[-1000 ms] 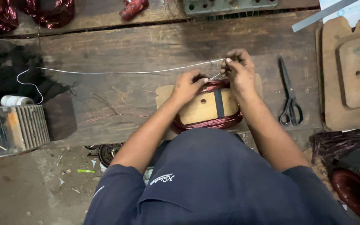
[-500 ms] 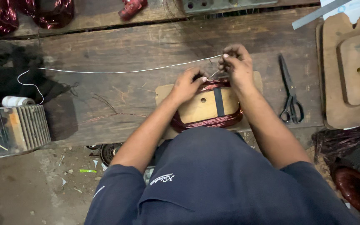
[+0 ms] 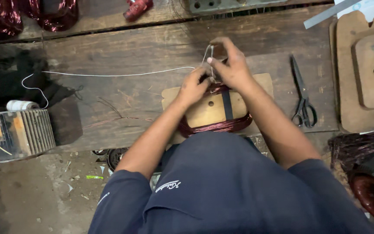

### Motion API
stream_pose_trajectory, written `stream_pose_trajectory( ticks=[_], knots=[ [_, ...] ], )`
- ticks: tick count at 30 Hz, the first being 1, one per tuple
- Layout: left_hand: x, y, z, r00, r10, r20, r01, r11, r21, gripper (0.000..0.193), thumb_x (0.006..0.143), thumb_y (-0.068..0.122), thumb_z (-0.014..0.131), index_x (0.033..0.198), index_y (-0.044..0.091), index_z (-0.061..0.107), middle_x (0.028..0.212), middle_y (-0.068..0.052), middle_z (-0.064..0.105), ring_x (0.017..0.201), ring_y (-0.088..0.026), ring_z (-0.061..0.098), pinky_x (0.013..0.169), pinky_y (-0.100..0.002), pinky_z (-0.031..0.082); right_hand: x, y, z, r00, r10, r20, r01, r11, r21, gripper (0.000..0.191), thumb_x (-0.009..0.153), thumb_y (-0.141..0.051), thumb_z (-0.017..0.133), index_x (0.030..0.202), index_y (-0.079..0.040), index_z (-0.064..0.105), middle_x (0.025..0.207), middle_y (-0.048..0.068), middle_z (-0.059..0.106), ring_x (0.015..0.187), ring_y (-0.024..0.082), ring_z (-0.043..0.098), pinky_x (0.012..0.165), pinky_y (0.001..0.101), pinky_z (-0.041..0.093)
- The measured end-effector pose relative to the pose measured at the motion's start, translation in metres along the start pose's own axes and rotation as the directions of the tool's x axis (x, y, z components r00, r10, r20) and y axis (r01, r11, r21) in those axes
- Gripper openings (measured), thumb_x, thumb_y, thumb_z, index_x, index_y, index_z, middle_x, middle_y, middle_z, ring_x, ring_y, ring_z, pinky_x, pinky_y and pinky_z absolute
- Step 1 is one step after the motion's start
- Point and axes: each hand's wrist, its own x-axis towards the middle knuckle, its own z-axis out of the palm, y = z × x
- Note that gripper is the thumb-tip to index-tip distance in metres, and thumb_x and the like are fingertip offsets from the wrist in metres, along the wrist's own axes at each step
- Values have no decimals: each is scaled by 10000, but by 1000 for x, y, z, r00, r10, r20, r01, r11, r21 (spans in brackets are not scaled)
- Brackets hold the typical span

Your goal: The person places a rectangular copper wire coil on a wooden form and ties it securely using a length of white string, wrapping and knotting the string around the coil by hand. They then lift the tied coil off the form, set it aside, stack the wooden form boards, and carry them across the workshop.

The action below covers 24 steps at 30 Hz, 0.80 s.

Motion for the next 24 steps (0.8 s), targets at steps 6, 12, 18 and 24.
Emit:
stream_pose_trajectory(
  ticks=[6,12,18,24],
  knots=[
    [8,-9,1,998,-53,46,56,995,-85,134,895,131,705,990,40,684,970,-127,677,937,-271,673,853,-379,531,-52,-7,-6,995,102,-23,-101,872,-479,281,901,-211,754,1110,-43,668,1121,207,669,1061,415,620,922,489,491],
    [8,-12,2,999,-31,24,31,999,-32,139,892,147,722,981,43,698,980,-137,655,942,-288,658,843,-381,524,-63,16,17,993,-84,-82,16,789,-614,373,907,-261,719,1170,-1,667,1171,224,652,1085,411,614,935,490,502],
    [2,-9,-3,1000,-26,-8,25,999,-43,153,890,160,731,971,37,692,986,-127,650,946,-291,656,857,-382,521,-68,0,23,994,-25,-110,-45,803,-595,262,903,-168,706,1099,-9,635,1056,210,657,1004,409,628,848,496,519],
    [-9,-20,-10,999,-29,-38,28,999,-42,144,871,142,737,964,41,694,982,-127,645,944,-288,653,847,-377,525,-88,-18,64,971,137,-195,-213,866,-453,413,888,-204,757,1146,29,534,962,254,656,865,466,644,720,532,516]
  ],
)
